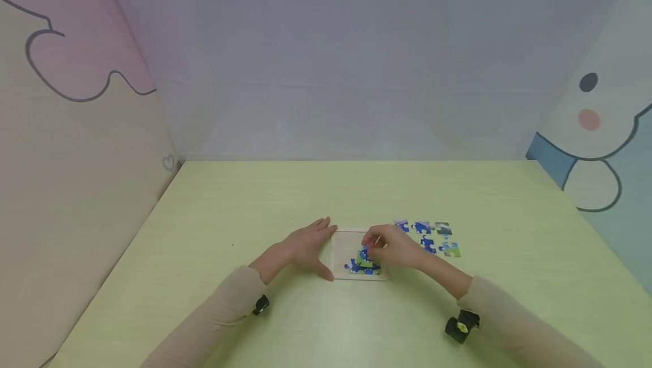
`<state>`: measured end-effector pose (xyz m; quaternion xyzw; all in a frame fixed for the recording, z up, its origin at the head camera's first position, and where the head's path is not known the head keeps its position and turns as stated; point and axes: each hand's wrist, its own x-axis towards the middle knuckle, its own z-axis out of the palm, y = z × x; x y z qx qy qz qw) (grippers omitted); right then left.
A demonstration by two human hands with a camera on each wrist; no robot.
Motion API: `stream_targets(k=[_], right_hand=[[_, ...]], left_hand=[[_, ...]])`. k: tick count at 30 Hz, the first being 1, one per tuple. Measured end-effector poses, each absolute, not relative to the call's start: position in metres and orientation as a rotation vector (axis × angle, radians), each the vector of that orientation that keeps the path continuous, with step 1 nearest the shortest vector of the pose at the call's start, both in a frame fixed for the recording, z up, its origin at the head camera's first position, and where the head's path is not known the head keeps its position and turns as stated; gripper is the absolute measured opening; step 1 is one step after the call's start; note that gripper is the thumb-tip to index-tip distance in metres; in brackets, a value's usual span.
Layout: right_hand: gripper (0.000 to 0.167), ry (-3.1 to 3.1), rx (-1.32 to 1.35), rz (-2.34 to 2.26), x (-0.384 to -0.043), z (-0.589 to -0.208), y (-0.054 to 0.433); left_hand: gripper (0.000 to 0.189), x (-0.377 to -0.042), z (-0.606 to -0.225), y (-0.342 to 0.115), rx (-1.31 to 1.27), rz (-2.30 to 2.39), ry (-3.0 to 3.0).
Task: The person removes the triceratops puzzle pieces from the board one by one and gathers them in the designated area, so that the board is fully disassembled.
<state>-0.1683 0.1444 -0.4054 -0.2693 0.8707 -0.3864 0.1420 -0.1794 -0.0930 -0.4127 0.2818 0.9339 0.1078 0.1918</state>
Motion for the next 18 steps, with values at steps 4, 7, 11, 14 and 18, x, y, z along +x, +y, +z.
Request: stream_targets(k=[4, 7, 11, 14, 18], right_hand=[[0.011, 2.522, -0.794, -1.108, -0.167, -0.402, 0.163], [0.012, 2.548, -0.821, -1.092, -0.165, -0.399, 0.176], [0.012, 2.572, -0.847, -1.068, -0.163, -0.397, 0.191], [0.012, 2.559, -0.857, -1.069, -0.162, -0.398, 0.200], [0.012, 2.548, -0.826, -1.053, -0.161, -0.402, 0.211]], left_hand=[[0.107, -0.180, -0.413, -0.093, 0.808, 0.302, 2.625], [0.107, -0.180, -0.413, -0.093, 0.807, 0.298, 2.625], [0.107, -0.180, -0.415, -0.094, 0.802, 0.294, 2.629], [0.107, -0.180, -0.415, -0.094, 0.803, 0.306, 2.632], [0.106, -0.179, -0.414, -0.094, 0.793, 0.321, 2.628]])
